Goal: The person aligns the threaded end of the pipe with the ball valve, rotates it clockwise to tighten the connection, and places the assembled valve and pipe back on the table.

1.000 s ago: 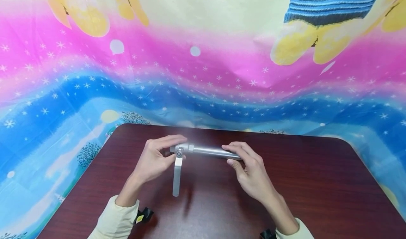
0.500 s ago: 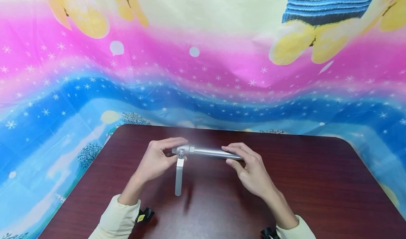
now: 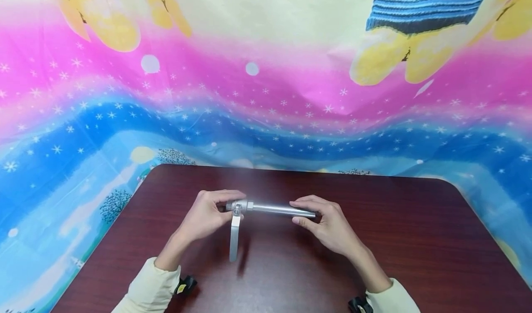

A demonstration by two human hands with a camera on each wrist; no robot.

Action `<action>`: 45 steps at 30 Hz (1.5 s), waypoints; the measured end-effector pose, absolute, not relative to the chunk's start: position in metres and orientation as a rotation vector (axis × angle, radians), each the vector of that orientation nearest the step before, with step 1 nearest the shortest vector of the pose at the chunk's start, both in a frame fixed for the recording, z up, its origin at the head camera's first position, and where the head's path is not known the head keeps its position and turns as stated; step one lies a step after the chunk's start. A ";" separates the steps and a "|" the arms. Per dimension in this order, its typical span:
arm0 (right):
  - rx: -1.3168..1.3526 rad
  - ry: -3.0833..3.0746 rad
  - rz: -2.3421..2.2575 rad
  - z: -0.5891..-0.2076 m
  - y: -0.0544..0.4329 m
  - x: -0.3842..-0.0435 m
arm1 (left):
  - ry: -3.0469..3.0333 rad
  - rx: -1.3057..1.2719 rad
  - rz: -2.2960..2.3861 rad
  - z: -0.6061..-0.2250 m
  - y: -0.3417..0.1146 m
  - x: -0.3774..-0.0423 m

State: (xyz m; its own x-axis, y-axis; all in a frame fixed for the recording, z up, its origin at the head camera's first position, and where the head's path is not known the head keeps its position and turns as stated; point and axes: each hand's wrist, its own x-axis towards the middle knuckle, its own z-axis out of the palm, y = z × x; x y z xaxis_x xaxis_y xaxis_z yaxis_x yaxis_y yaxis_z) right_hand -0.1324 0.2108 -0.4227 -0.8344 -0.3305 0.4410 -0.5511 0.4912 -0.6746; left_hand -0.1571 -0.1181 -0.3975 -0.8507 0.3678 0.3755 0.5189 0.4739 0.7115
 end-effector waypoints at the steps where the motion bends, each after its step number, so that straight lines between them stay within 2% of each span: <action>1: 0.751 -2.496 1.267 -0.424 0.212 -0.133 | -2.560 -0.780 -1.303 -0.400 -0.118 -0.158; 25: 0.767 -2.680 1.171 -0.448 0.212 -0.141 | -2.787 -0.869 -1.130 -0.421 -0.124 -0.168; 45: 0.816 -2.801 1.111 -0.451 0.209 -0.145 | -2.851 -0.957 -0.943 -0.427 -0.121 -0.171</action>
